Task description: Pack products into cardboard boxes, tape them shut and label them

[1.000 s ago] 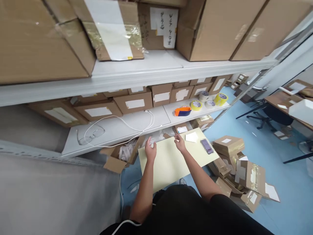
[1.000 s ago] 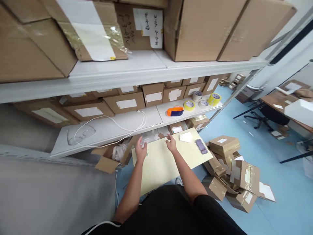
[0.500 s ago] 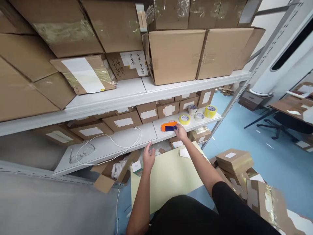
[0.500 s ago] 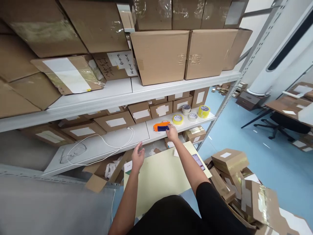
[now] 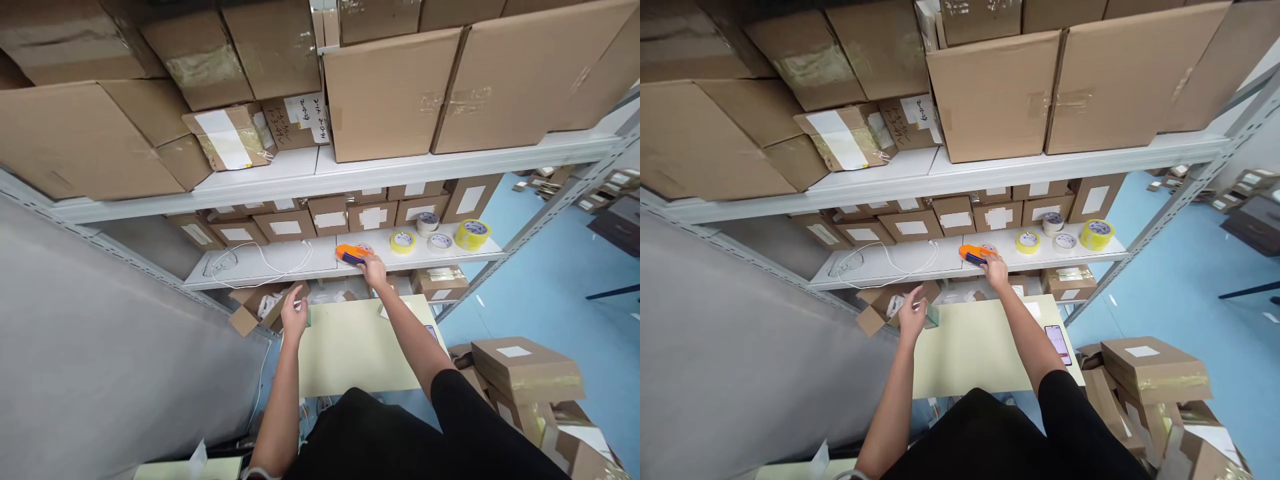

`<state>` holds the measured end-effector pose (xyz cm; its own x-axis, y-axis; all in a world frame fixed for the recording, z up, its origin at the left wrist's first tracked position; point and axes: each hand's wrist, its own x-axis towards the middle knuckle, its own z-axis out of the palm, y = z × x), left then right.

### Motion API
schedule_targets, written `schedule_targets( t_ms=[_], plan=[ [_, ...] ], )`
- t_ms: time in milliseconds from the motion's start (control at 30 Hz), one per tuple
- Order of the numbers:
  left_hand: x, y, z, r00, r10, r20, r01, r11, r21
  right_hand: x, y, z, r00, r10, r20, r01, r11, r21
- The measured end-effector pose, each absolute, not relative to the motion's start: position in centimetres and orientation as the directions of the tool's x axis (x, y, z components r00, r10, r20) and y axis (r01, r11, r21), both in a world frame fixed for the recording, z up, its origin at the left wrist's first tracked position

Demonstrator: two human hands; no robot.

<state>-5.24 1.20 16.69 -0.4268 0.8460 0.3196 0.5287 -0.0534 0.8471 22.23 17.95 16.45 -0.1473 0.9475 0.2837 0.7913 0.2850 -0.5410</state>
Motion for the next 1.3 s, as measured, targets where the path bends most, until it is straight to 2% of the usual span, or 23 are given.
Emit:
schedule_targets(
  t_ms=[133,267,467,667,800,900,1100,1300],
  plan=[
    [-3.7,1.9,17.0,-0.396,0.858,0.327,0.524,-0.081,0.848,22.6,13.4,14.5,-0.158,0.923,0.350,0.765,0.339,-0.548],
    [-2.1,2.5,16.4,-0.357,0.884,0.303,0.490,-0.099,0.866,24.3,8.1,11.3,-0.149,0.941,0.305,0.762,0.305,-0.571],
    [-0.8,2.2,14.5,-0.283,0.939,0.194,0.409,-0.065,0.910,27.1,0.0,5.1,-0.030,0.995,0.091,0.819,0.077,-0.569],
    [-1.1,-0.1,12.1,-0.214,0.974,0.079,0.343,-0.001,0.939,29.0,-6.7,0.2,0.154,0.974,-0.165,0.879,-0.212,-0.428],
    [-2.0,-1.9,10.0,-0.179,0.984,0.004,0.311,0.053,0.949,30.1,-10.1,-1.9,0.241,0.940,-0.240,0.879,-0.316,-0.357],
    [-2.5,-3.1,8.5,-0.173,0.984,-0.036,0.305,0.088,0.948,31.1,-11.5,-3.2,0.284,0.922,-0.265,0.868,-0.364,-0.337],
    [-3.0,-4.9,7.2,-0.142,0.985,-0.094,0.325,0.137,0.936,32.0,-9.6,-6.1,0.408,0.836,-0.367,0.755,-0.535,-0.379],
    [-3.6,-5.6,6.8,-0.130,0.982,-0.135,0.326,0.171,0.930,30.7,-7.8,-7.5,0.431,0.801,-0.415,0.704,-0.586,-0.400]
  ],
)
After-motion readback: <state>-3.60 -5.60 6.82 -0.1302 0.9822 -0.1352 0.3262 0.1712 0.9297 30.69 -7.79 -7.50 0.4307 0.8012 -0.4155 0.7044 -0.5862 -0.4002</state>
